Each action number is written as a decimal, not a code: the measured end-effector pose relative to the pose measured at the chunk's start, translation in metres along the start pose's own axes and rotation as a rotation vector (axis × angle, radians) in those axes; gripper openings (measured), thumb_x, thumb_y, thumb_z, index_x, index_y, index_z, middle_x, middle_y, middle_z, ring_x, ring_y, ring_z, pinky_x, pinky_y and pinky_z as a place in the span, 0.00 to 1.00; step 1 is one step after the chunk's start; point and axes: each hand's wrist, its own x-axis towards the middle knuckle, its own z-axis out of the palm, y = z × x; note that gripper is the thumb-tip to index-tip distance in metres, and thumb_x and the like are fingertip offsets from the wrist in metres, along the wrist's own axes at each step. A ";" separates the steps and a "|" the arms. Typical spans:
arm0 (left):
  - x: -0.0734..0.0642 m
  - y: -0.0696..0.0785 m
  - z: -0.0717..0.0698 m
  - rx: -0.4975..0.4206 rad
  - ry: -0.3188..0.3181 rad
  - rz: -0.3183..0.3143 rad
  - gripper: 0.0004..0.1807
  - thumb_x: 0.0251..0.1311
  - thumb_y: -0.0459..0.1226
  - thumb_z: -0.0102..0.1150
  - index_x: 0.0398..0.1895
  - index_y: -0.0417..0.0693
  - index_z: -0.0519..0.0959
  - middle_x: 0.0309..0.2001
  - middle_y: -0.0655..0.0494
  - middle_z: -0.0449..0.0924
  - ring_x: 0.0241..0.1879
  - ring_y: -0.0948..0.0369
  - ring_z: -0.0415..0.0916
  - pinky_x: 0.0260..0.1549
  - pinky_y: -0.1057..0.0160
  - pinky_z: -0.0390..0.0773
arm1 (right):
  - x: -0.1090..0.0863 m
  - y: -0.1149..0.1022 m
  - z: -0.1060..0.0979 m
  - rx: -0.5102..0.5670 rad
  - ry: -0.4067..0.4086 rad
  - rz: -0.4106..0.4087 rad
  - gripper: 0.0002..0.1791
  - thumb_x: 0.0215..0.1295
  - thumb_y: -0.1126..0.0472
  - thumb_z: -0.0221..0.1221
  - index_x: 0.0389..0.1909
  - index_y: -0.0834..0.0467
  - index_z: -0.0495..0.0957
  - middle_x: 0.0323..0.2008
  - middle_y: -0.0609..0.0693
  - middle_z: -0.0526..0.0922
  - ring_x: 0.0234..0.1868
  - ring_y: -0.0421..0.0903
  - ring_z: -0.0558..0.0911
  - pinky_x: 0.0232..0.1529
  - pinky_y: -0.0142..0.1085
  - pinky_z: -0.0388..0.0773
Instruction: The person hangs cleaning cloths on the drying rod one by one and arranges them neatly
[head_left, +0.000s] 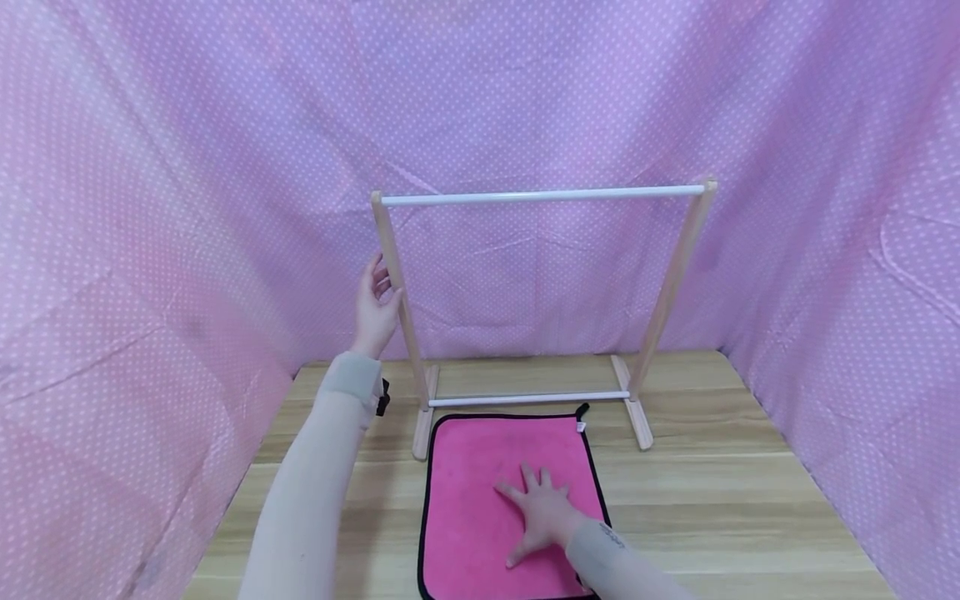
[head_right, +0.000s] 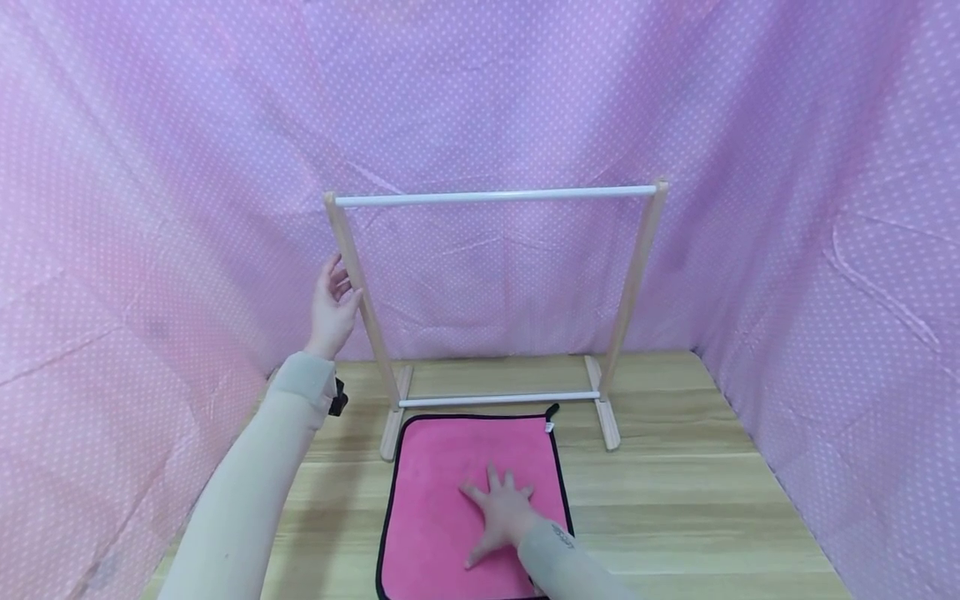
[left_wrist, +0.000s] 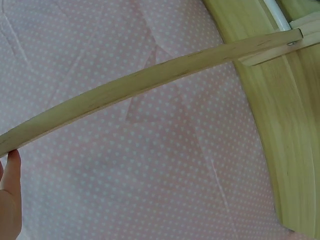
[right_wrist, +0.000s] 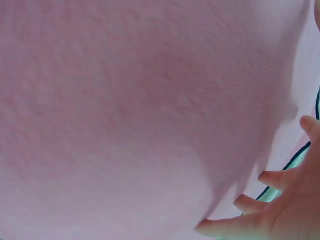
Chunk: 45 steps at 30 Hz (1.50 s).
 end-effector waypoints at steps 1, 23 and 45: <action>0.001 -0.001 0.000 0.013 0.001 0.003 0.38 0.63 0.24 0.49 0.74 0.56 0.50 0.65 0.42 0.61 0.65 0.50 0.62 0.61 0.55 0.72 | 0.001 0.000 0.000 -0.007 -0.009 0.004 0.61 0.24 0.28 0.72 0.68 0.38 0.61 0.70 0.65 0.54 0.65 0.75 0.56 0.49 0.79 0.57; 0.008 -0.014 0.000 0.045 0.004 -0.011 0.33 0.64 0.23 0.48 0.72 0.45 0.54 0.65 0.38 0.64 0.63 0.47 0.63 0.62 0.53 0.71 | 0.007 -0.002 -0.002 -0.101 -0.031 0.005 0.57 0.24 0.34 0.75 0.65 0.39 0.67 0.67 0.62 0.60 0.63 0.69 0.60 0.45 0.72 0.68; 0.010 -0.013 0.002 0.063 0.011 -0.045 0.34 0.64 0.23 0.47 0.72 0.45 0.54 0.63 0.39 0.65 0.61 0.48 0.65 0.61 0.54 0.72 | 0.006 -0.005 0.002 -0.109 0.072 -0.191 0.30 0.34 0.45 0.76 0.42 0.45 0.78 0.42 0.43 0.73 0.38 0.43 0.68 0.35 0.35 0.71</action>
